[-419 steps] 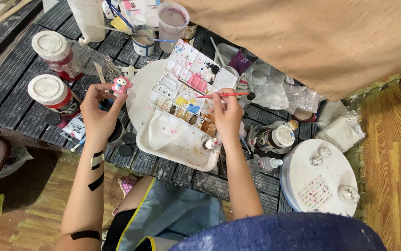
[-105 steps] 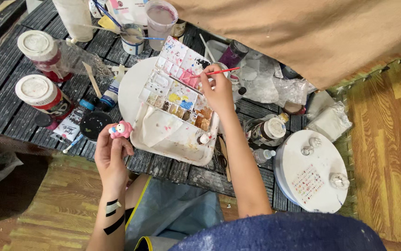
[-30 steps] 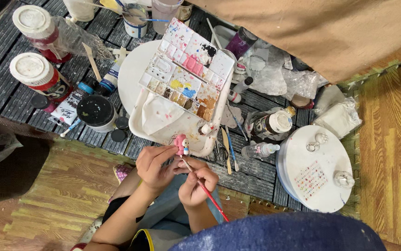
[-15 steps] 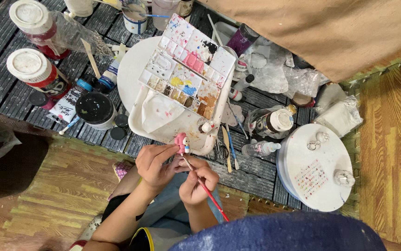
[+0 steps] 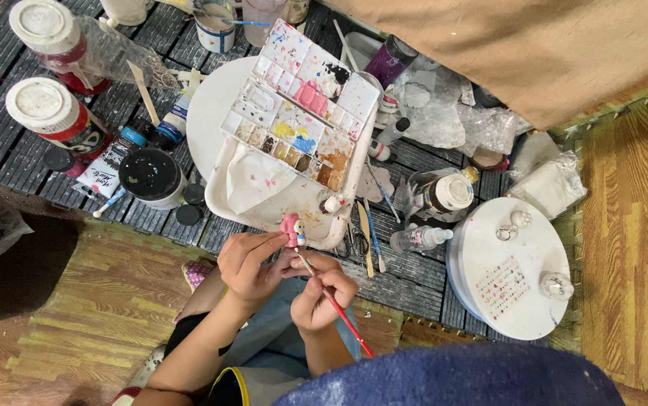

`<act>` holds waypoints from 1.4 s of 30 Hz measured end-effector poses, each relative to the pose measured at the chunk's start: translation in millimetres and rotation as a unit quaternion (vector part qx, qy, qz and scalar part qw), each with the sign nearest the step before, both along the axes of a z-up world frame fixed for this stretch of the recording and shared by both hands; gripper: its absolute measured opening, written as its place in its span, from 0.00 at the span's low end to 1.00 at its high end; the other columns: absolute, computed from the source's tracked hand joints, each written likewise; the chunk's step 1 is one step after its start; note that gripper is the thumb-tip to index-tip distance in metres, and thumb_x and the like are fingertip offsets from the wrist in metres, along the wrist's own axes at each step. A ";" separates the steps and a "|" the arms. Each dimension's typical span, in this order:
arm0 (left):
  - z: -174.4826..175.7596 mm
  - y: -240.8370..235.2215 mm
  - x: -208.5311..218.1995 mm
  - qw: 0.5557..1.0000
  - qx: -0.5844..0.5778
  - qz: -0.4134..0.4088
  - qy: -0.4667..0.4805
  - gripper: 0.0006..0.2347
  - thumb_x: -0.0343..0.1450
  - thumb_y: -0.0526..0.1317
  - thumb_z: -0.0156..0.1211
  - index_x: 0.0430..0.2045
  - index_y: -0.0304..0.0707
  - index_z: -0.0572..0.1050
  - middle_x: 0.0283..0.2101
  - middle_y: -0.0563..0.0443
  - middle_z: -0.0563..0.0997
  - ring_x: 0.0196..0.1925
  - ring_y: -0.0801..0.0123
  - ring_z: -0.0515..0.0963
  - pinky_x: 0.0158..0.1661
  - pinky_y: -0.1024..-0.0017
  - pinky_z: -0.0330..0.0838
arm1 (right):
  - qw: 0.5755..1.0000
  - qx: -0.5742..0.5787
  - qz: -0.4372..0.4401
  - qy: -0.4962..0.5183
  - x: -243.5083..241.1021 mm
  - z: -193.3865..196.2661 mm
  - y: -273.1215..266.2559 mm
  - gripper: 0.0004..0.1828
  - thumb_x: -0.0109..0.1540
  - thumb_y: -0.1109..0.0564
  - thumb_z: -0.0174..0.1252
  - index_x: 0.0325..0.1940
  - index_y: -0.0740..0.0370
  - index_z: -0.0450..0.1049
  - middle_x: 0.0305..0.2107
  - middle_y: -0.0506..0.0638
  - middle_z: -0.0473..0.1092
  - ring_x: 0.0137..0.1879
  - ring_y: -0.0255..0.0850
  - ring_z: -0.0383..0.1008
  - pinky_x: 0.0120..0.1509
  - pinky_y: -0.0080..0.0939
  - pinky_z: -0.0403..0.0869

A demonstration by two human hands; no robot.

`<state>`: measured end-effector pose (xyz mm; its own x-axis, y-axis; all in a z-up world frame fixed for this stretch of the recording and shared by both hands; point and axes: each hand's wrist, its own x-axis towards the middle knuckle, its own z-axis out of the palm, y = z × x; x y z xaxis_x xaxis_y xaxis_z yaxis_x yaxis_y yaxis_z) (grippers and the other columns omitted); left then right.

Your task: The person paints small figurines using a fine brush and a paint palette. They dip the brush into water and paint, then apply color to the figurines, occasionally switching between different figurines and tools.

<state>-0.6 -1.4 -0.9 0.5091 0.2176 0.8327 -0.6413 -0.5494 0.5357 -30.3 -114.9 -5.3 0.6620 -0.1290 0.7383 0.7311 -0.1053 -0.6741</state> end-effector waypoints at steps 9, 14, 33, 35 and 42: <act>0.9 0.6 -1.0 1.000 -0.002 -0.016 -0.003 0.14 0.61 0.36 0.78 0.37 0.39 0.79 0.37 0.51 0.82 0.33 0.64 0.80 0.35 0.69 0.72 | 0.999 0.024 0.016 0.042 -1.5 1.7 -0.8 0.11 0.75 0.55 0.43 0.49 0.63 0.51 0.41 0.67 0.71 0.42 0.47 0.80 0.37 0.39 0.84; 1.0 1.1 0.4 1.000 0.001 -0.019 -0.009 0.14 0.62 0.36 0.78 0.37 0.39 0.79 0.37 0.51 0.82 0.32 0.64 0.80 0.34 0.69 0.72 | 0.998 0.027 0.021 0.050 -1.3 3.2 -1.2 0.11 0.75 0.55 0.43 0.50 0.63 0.50 0.40 0.67 0.71 0.41 0.47 0.79 0.37 0.39 0.84; -1.5 -0.2 0.0 0.996 -0.059 -0.028 0.055 0.14 0.62 0.31 0.76 0.39 0.36 0.77 0.40 0.48 0.82 0.35 0.65 0.81 0.37 0.72 0.73 | 0.992 0.124 -0.015 0.005 -2.3 -3.0 -5.7 0.12 0.76 0.52 0.43 0.50 0.62 0.51 0.37 0.65 0.72 0.37 0.47 0.80 0.33 0.39 0.81; -3.1 -1.6 1.7 0.986 -0.126 -0.047 0.097 0.15 0.64 0.28 0.74 0.41 0.35 0.77 0.42 0.48 0.80 0.35 0.69 0.79 0.38 0.75 0.74 | 0.989 0.146 -0.031 0.004 1.8 -6.5 -15.1 0.11 0.76 0.53 0.44 0.50 0.61 0.52 0.35 0.63 0.73 0.36 0.46 0.79 0.32 0.38 0.79; -16.8 -2.9 6.9 0.834 -0.402 -0.277 0.256 0.14 0.75 0.27 0.57 0.55 0.30 0.69 0.47 0.50 0.79 0.35 0.77 0.77 0.38 0.77 0.73 | 0.984 0.116 -0.076 0.109 18.1 -11.7 -45.9 0.07 0.75 0.58 0.44 0.55 0.65 0.59 0.39 0.61 0.74 0.35 0.43 0.80 0.37 0.38 0.79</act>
